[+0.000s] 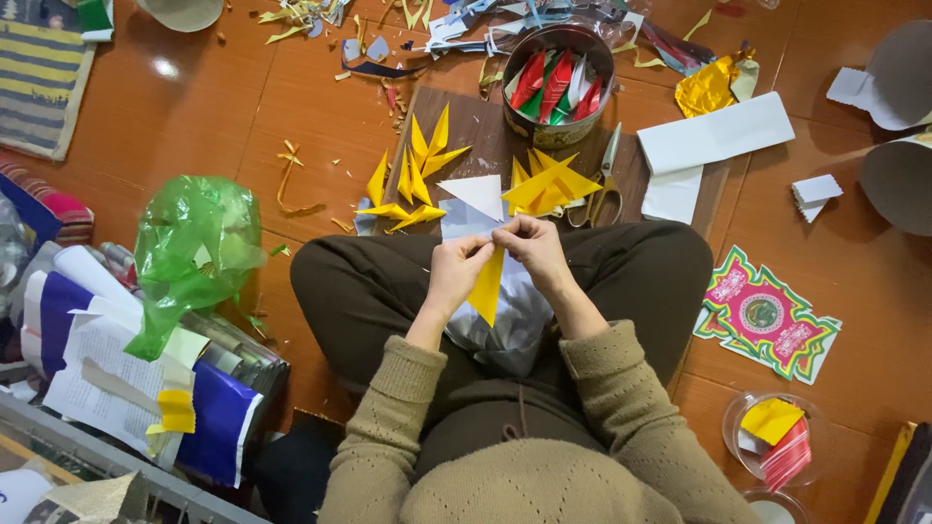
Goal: Folding and assembling yellow paper points onto a white base to create a star decoration
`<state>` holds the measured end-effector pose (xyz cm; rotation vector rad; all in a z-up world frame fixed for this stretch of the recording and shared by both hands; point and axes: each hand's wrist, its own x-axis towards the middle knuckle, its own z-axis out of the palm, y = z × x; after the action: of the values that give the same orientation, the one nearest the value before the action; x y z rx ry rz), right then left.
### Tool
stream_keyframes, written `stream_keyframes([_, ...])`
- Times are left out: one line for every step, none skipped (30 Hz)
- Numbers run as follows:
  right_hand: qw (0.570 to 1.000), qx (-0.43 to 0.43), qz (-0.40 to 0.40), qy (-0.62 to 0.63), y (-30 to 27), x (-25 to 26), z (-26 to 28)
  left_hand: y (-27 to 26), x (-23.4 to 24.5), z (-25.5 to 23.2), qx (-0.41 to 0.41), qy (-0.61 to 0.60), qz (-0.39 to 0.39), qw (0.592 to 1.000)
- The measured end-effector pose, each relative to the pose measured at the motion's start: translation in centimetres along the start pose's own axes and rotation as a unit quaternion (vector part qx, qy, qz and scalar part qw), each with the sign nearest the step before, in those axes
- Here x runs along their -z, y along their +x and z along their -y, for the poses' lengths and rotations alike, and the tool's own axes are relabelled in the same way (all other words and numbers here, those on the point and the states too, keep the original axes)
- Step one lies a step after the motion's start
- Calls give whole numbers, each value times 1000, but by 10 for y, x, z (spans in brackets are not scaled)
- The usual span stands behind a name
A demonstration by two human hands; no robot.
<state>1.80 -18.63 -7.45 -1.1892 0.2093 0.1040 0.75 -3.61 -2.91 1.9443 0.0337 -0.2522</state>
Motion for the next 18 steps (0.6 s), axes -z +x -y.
stream_keyframes([1000,0,0,-1,2,3,-4,0,-1,0,0,-1,0,1000])
stream_keyframes([1000,-3,-10,8,4,5,-8,1,-1,0,-3,2,2,1000])
stream_keyframes([1000,-5,-20,16,6,8,-12,1,-2,-1,-5,5,5,1000])
stream_keyframes([1000,-6,-20,15,5,7,-11,0,-3,-2,-5,4,4,1000])
stream_keyframes([999,-15,-39,19,5,7,-11,0,-3,-4,-2,16,9,1000])
stream_keyframes([998,-25,-58,23,5,6,-10,1,-3,-6,0,29,14,999])
stream_keyframes([998,-26,-57,21,6,8,-12,1,-4,-7,1,28,13,1000])
stream_keyframes([997,-28,-69,28,8,10,-15,1,-6,-9,-5,38,20,999])
stream_keyframes([996,-31,-82,35,9,12,-17,2,-7,-10,-10,49,26,998])
stream_keyframes([996,-31,-81,34,9,12,-12,3,-7,-6,-9,48,25,998])
stream_keyframes([993,-28,-104,48,10,13,-6,4,-7,-1,-5,51,26,998])
stream_keyframes([990,-25,-127,63,10,13,0,5,-8,4,-1,55,28,998])
stream_keyframes([990,-26,-126,62,10,15,4,5,-7,7,0,55,27,998])
stream_keyframes([991,-30,-117,65,9,16,8,4,-6,9,10,39,23,999])
stream_keyframes([991,-34,-108,67,9,18,13,5,-5,12,20,24,20,999])
stream_keyframes([991,-34,-107,67,6,15,16,6,-5,17,20,23,19,999])
stream_keyframes([996,-57,-49,40,2,13,19,8,-6,22,28,15,24,999])
stream_keyframes([997,-81,10,13,-1,10,22,9,-6,28,37,6,28,999])
